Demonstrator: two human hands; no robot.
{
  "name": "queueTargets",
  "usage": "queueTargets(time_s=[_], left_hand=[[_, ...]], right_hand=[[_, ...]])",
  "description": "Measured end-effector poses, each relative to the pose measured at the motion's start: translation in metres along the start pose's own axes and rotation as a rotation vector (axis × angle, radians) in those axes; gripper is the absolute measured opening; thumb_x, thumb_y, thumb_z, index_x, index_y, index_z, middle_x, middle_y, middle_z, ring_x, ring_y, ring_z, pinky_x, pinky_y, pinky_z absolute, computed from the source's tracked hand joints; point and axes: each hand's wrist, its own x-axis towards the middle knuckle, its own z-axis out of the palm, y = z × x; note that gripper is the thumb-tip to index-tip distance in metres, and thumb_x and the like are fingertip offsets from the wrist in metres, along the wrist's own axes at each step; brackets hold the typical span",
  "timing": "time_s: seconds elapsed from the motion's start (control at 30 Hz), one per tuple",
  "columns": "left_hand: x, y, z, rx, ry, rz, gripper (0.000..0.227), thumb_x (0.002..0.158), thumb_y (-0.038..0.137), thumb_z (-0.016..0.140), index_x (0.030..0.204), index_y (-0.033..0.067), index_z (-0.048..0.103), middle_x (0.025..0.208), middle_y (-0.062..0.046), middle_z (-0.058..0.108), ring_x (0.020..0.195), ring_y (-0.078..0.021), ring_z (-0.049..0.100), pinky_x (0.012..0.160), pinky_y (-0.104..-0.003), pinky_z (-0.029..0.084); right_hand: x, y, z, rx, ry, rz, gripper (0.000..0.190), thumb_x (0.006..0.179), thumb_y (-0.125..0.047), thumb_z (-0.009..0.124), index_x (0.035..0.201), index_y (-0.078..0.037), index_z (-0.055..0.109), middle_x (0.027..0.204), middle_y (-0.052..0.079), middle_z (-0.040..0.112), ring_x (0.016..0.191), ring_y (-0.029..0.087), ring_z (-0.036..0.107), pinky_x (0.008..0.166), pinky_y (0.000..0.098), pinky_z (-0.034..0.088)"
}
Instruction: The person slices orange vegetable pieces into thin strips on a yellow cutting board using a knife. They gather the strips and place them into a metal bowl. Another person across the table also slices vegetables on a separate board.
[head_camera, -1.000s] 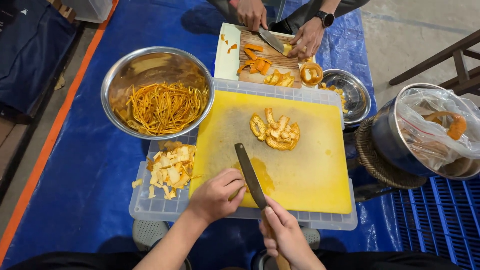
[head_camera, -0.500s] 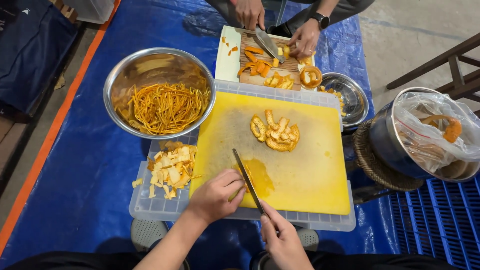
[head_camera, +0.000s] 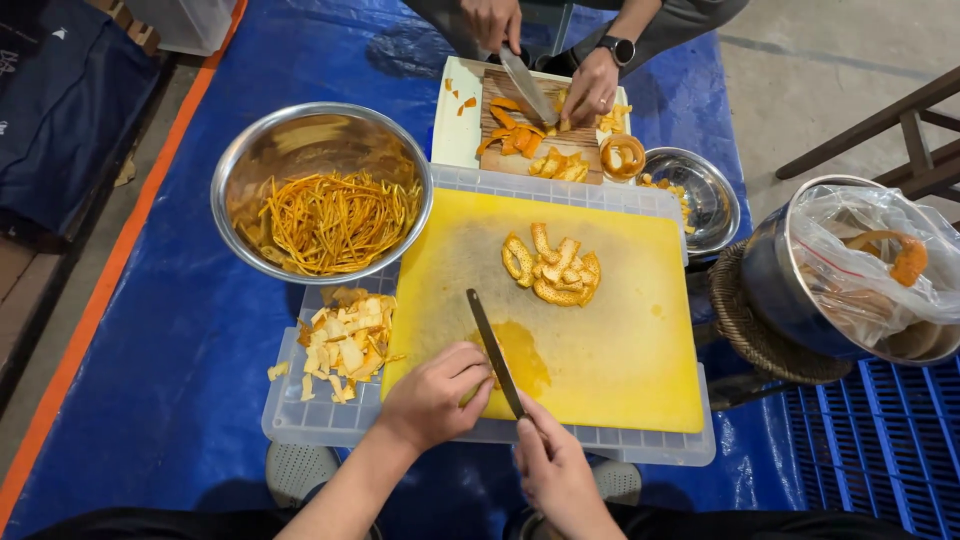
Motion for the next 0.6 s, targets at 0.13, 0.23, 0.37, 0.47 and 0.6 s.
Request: queueTargets(time_s=[0.13,0.23,0.37,0.47,0.6], left_hand=[[0.001,0.001,-0.003,0.019,-0.015,-0.013,0.007,0.093,0.004,0.065,0.088,-0.0003,0.067,0.091,-0.009,0.065,0.09,-0.0256,0.065,0.074,-0.035,0.058],[0.002,0.002,-0.003,0.013,-0.01,0.001,0.007,0.094,0.003,0.065,0.088,0.0001,0.067,0.091,-0.008,0.065,0.091,-0.0258,0.066,0.074,-0.034,0.058],[0.001,0.001,-0.004,0.027,-0.005,0.03,0.008,0.093,0.003,0.065,0.088,-0.0011,0.068,0.09,-0.01,0.066,0.089,-0.0267,0.067,0.077,-0.035,0.059],[0.0,0.0,-0.002,0.036,-0.006,0.035,0.008,0.094,0.004,0.064,0.088,-0.0007,0.068,0.091,-0.01,0.066,0.091,-0.0266,0.067,0.076,-0.035,0.059],[-0.001,-0.001,-0.002,0.027,-0.003,0.032,0.008,0.094,0.004,0.063,0.089,-0.0011,0.067,0.093,-0.01,0.066,0.092,-0.0277,0.067,0.076,-0.037,0.058]], right_hand=[[-0.018,-0.026,-0.01,0.049,-0.073,0.137,0.058,0.103,-0.021,0.051,0.16,-0.028,0.05,0.065,0.01,0.036,0.041,0.015,0.028,0.036,0.0266,0.022],[-0.015,-0.012,-0.017,0.024,-0.003,0.145,0.058,0.101,-0.023,0.054,0.159,-0.029,0.052,0.069,0.013,0.042,0.043,0.015,0.028,0.037,0.0264,0.019],[-0.007,0.01,-0.023,-0.264,-0.008,-0.125,0.053,0.099,-0.022,0.057,0.152,-0.02,0.06,0.062,0.008,0.051,0.051,0.015,0.043,0.049,0.0287,0.038],[-0.008,0.01,-0.023,-0.391,0.012,-0.203,0.052,0.098,-0.023,0.058,0.149,-0.019,0.063,0.062,0.005,0.057,0.055,0.013,0.051,0.058,0.0273,0.047],[-0.015,0.002,-0.018,-0.462,0.02,-0.185,0.051,0.098,-0.025,0.058,0.148,-0.023,0.065,0.066,0.003,0.061,0.06,0.012,0.054,0.063,0.0254,0.048]])
